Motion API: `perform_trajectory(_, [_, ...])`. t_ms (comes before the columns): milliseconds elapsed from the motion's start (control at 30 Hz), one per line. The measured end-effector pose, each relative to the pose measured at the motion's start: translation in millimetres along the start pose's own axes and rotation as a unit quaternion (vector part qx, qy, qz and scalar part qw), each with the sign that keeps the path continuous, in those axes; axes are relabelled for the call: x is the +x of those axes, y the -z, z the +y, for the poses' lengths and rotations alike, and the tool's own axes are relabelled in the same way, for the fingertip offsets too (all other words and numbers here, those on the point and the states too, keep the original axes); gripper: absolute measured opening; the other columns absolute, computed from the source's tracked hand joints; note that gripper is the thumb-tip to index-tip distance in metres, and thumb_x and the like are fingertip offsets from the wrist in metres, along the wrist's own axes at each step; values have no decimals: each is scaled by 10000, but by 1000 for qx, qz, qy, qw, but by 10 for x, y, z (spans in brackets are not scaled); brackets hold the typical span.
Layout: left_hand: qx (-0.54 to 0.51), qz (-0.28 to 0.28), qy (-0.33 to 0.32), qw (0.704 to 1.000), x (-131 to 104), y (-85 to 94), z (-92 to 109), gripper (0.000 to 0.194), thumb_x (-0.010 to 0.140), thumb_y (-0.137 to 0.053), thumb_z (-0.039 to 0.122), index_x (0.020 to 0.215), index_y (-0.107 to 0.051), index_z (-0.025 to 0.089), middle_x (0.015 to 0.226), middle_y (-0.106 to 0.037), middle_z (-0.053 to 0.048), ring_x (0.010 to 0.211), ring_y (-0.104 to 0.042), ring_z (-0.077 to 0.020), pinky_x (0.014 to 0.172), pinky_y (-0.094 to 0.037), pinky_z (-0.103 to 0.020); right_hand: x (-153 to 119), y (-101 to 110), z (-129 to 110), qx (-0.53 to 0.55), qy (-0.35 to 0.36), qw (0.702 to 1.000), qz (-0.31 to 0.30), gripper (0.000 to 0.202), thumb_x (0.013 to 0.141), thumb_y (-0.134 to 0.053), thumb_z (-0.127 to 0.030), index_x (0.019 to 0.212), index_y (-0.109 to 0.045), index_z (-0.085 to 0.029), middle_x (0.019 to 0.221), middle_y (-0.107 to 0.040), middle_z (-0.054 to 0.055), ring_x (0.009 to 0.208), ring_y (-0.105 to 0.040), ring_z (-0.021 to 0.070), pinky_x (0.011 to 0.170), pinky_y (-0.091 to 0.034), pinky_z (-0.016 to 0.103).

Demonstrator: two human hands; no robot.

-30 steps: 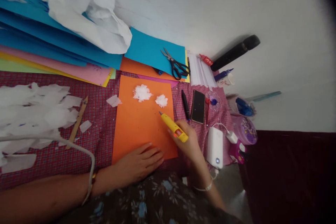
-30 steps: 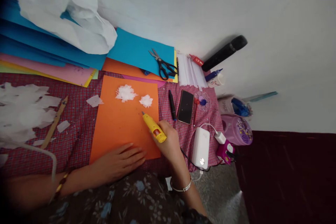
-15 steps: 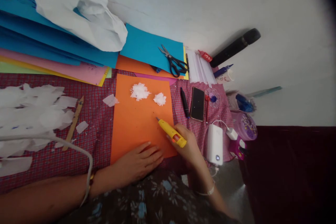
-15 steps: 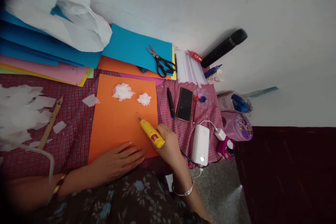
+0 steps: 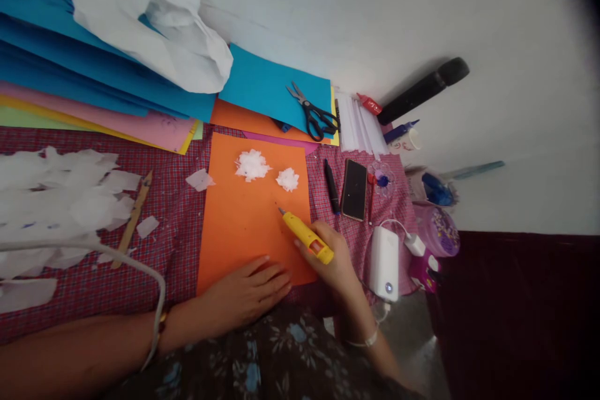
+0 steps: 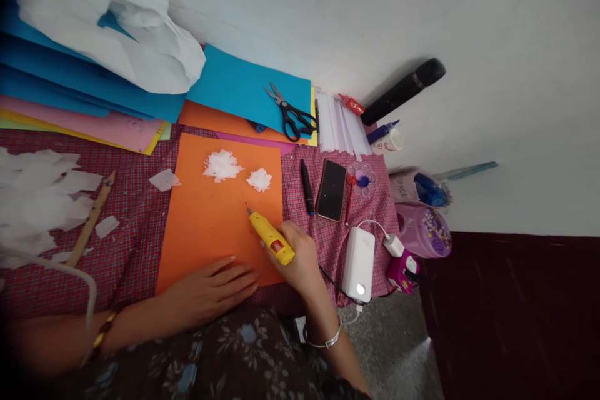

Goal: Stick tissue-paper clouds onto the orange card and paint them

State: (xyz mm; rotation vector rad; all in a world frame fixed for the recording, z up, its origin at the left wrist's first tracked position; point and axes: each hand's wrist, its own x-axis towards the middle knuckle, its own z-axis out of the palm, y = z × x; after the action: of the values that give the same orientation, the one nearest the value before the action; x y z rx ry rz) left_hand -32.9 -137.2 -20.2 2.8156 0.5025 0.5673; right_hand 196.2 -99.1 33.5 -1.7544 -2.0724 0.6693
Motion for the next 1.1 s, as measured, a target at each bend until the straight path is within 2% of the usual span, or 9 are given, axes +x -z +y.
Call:
perform_trajectory(200, [-2, -8, 0, 1000, -3, -6, 7, 354, 1002, -425, 261, 1330, -526, 172, 1292, -627, -54, 1227, -498, -192, 1076, -317, -385, 20, 16, -33, -1, 9, 1000, 2, 211, 843, -648, -378, 809, -526, -211, 744, -559, -4, 663, -535, 145, 615, -389, 261])
perform_trajectory(567, [-15, -18, 5, 1000, 4, 11, 0, 360, 1024, -352, 245, 1338, -512, 171, 1304, -632, -49, 1238, -507, -196, 1086, -304, -389, 34, 18, -38, 10, -1, 1000, -19, 205, 861, -633, -356, 774, -519, -210, 735, -561, -6, 634, -516, 135, 571, -354, 248])
perform_trajectory(867, [-14, -5, 0, 1000, 10, 33, -3, 344, 1025, -357, 240, 1309, -537, 166, 1326, -621, -33, 1243, -495, -200, 1081, -301, -402, 43, -3, -9, 3, 2, 1000, -18, 179, 853, -635, -334, 777, -530, -212, 728, -565, -10, 637, -522, 137, 577, -360, 247])
perform_trajectory(1100, [-19, -11, 0, 1000, 18, 42, -1, 339, 1013, -389, 238, 1309, -538, 163, 1314, -632, -61, 1249, -506, -199, 1084, -294, -381, 73, 47, -12, 5, -5, 1000, -1, 135, 868, -606, -322, 811, -550, -213, 742, -577, 0, 665, -547, 153, 616, -391, 260])
